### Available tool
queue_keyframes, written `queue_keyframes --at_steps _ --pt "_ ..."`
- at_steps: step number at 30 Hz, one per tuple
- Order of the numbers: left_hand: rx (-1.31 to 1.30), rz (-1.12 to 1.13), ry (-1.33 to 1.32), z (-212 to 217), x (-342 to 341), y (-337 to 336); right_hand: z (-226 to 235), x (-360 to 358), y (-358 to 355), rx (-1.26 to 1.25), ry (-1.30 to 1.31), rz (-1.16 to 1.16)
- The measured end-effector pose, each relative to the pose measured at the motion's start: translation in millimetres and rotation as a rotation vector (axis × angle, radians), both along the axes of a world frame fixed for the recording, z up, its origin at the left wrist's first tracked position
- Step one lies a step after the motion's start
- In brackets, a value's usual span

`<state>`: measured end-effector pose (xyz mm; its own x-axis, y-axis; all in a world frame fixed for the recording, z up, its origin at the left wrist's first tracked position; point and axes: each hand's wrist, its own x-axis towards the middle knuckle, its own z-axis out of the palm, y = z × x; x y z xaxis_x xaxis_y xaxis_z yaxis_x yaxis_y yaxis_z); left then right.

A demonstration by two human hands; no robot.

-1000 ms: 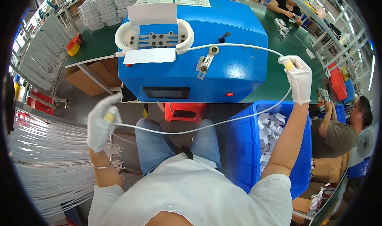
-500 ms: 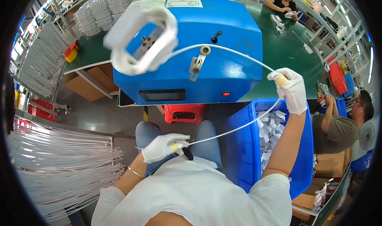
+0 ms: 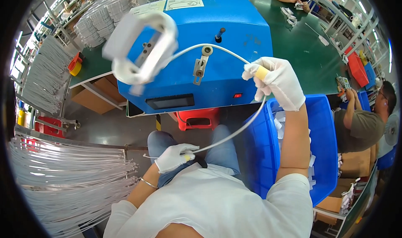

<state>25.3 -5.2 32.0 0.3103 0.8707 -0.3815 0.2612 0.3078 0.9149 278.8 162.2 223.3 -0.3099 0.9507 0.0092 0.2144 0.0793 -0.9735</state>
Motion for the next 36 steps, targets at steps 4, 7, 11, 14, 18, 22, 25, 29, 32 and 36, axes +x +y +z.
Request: queue_keyframes --at_steps 4,7,11,14,18,22,25,29,32,36 --pt "-0.002 -0.096 0.020 4.2 7.9 7.6 1.1 -6.4 -2.1 -0.001 0.005 -0.040" --pt "0.043 -0.182 0.000 8.6 17.0 16.1 -3.7 -8.8 -3.0 0.010 0.047 -0.026" --pt "0.049 -0.277 -0.061 39.9 26.0 35.0 2.2 -24.7 -7.2 0.008 0.062 -0.027" --pt "0.309 -0.321 0.050 69.9 18.1 45.6 7.1 -39.3 -6.9 0.040 0.081 -0.035" --pt "0.652 -0.406 0.317 137.0 -25.9 56.5 1.6 -39.8 0.5 0.385 -0.060 -0.018" --pt "0.510 -0.228 0.301 226.8 -73.5 55.0 1.3 -36.6 27.3 1.166 -0.383 -0.103" --pt "0.974 -0.175 0.274 266.9 -105.8 68.3 30.3 -47.2 62.4 1.229 -0.426 -0.199" --pt "1.219 0.012 0.503 300.4 -84.1 137.2 59.4 -87.1 139.1 1.596 -0.633 -0.082" --pt "1.261 -0.164 0.516 294.0 -93.9 190.1 65.4 -145.7 150.0 1.643 -0.620 0.158" --pt "1.042 -0.250 0.649 297.6 -87.4 191.5 62.3 -168.0 134.2 1.442 -0.454 0.150"
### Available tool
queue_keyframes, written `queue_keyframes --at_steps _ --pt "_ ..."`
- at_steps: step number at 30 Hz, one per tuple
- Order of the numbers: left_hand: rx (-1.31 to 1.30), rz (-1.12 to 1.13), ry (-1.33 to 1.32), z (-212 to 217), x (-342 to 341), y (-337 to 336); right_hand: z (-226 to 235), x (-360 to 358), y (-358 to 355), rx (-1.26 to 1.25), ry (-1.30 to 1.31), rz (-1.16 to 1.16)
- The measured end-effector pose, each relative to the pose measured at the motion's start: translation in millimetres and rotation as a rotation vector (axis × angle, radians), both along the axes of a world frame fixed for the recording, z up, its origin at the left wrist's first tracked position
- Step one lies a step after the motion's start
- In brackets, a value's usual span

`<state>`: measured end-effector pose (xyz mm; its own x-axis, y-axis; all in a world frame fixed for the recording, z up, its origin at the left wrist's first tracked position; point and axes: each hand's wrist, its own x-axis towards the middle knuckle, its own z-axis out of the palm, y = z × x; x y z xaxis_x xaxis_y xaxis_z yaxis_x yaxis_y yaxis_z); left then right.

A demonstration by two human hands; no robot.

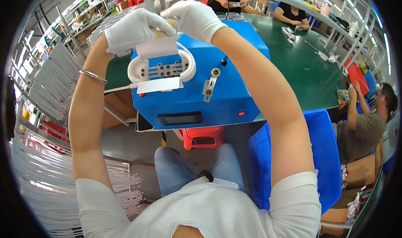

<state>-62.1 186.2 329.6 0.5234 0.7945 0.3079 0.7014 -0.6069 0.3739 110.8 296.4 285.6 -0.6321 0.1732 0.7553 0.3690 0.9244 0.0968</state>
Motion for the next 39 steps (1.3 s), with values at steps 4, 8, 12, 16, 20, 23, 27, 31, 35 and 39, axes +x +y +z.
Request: queue_keyframes --at_steps 4,8,12,16,20,23,27,31,35,39 --pt "-0.054 0.170 0.021 7.4 -32.5 -32.2 8.9 13.7 -50.7 0.088 0.235 0.106" --pt "-0.029 0.317 0.001 -3.8 -42.3 -64.2 11.5 24.9 -108.4 0.281 -0.135 0.066" --pt "0.052 0.425 0.224 -13.2 -35.4 -67.0 -0.4 16.4 -101.5 0.311 -0.230 -0.029" --pt "0.315 0.542 0.120 -43.7 -15.6 -69.5 -3.3 14.1 -99.0 0.156 -0.311 -0.106" --pt "0.575 0.379 -0.002 -66.9 -8.5 -61.4 10.7 10.6 -91.5 -0.300 -0.380 -0.153" --pt "0.669 0.351 -0.005 -72.1 -7.3 -58.0 6.3 8.4 -72.2 -0.789 -0.315 -0.076" --pt "0.685 0.343 -0.016 -75.1 -11.4 -55.7 -3.0 -0.3 -88.0 -1.147 0.171 0.025" --pt "0.830 0.453 0.021 -72.3 -10.5 -53.5 -6.9 -0.3 -82.1 -1.134 0.115 0.220" --pt "0.545 0.460 -0.047 -69.4 -8.9 -53.6 -6.5 2.0 -86.5 -0.664 -0.061 0.208" --pt "0.302 0.454 -0.037 -69.1 -10.8 -53.7 -6.6 3.8 -84.1 -0.561 -0.025 0.237"
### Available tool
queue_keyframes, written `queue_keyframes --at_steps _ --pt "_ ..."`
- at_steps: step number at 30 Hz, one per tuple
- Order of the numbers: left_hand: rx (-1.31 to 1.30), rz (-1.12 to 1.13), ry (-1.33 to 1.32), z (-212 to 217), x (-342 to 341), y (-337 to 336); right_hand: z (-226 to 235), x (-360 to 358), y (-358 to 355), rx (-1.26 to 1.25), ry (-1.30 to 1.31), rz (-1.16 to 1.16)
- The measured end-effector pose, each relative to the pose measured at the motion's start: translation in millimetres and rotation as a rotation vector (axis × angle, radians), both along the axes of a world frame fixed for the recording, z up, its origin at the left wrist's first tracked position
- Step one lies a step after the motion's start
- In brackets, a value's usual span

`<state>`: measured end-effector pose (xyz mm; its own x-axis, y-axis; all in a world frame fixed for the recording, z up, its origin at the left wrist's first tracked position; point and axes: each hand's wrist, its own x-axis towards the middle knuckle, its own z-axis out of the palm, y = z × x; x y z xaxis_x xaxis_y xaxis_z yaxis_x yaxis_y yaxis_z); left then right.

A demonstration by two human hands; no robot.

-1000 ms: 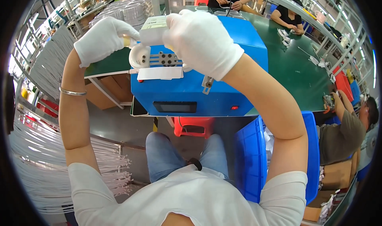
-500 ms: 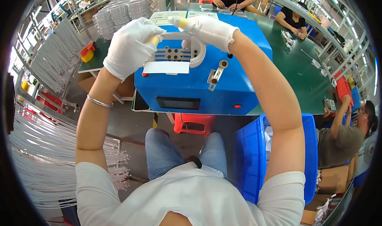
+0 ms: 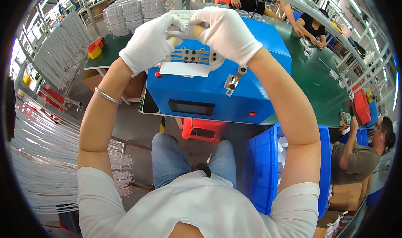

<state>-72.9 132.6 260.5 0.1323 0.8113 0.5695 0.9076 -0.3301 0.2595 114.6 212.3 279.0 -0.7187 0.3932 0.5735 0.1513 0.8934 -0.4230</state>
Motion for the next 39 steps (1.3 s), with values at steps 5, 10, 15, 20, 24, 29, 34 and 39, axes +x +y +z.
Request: queue_keyframes --at_steps 5,10,15,20,24,29,34,39 --pt "0.050 -0.016 -0.033 -3.2 0.1 0.8 1.1 -1.1 -1.8 0.391 -0.014 -0.016" --pt "0.080 -0.047 -0.063 -6.6 -1.1 3.5 -2.3 1.2 -12.7 0.794 -0.100 -0.062" --pt "0.236 -0.074 -0.016 -11.6 -4.3 5.1 7.5 -3.9 -4.1 0.032 -0.122 -0.042" --pt "0.164 -0.051 -0.030 -6.8 -2.0 0.1 14.3 -10.0 3.4 -0.361 -0.339 -0.082" --pt "0.650 0.024 -0.021 -21.4 -8.8 -17.4 4.0 -2.4 -1.8 -0.437 -0.169 -0.052" --pt "0.053 -0.220 -1.043 -74.8 4.5 -41.6 -0.4 29.0 10.9 -0.587 -0.082 0.264" --pt "0.359 -0.135 -0.716 -72.1 13.5 -40.0 3.3 16.8 4.2 -0.380 -0.274 0.040" --pt "0.122 -0.139 -1.437 -117.7 47.3 -58.8 -0.9 17.5 5.4 -0.194 -0.231 0.046"
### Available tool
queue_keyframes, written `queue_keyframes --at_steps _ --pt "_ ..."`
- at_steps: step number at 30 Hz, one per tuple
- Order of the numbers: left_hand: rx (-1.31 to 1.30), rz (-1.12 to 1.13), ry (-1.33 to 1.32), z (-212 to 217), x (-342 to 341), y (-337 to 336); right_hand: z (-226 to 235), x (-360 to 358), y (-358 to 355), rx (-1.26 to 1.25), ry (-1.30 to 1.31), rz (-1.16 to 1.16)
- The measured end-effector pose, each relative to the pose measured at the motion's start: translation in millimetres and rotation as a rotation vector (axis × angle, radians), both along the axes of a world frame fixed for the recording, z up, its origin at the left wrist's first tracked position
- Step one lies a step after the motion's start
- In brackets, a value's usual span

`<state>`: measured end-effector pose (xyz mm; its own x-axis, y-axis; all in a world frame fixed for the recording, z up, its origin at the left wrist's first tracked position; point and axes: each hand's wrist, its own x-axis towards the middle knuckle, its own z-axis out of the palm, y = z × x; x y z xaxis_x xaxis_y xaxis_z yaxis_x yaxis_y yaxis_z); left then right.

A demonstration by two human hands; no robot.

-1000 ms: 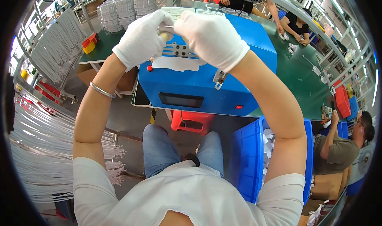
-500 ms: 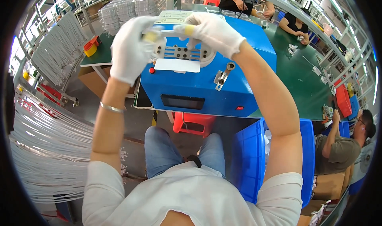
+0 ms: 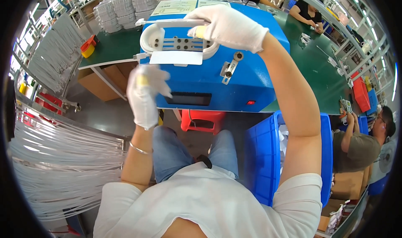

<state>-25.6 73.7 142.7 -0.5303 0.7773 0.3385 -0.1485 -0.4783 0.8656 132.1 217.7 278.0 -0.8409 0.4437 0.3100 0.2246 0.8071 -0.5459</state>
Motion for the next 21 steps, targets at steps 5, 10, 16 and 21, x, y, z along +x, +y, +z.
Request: queue_keyframes --at_steps 5,10,16,21 --pt "-0.052 -0.534 -0.345 3.6 27.0 23.1 3.3 -8.6 -4.0 0.256 -0.168 -0.078" --pt "0.343 -0.604 -0.408 15.7 37.9 17.2 -0.6 -12.6 -4.6 0.491 -0.170 -0.115" --pt "0.219 -0.526 -0.076 51.3 37.6 2.2 41.1 14.1 -18.5 0.282 0.042 -0.091" --pt "-0.125 -0.508 0.233 38.1 26.6 5.6 17.0 130.6 47.6 -0.456 0.323 -0.438"
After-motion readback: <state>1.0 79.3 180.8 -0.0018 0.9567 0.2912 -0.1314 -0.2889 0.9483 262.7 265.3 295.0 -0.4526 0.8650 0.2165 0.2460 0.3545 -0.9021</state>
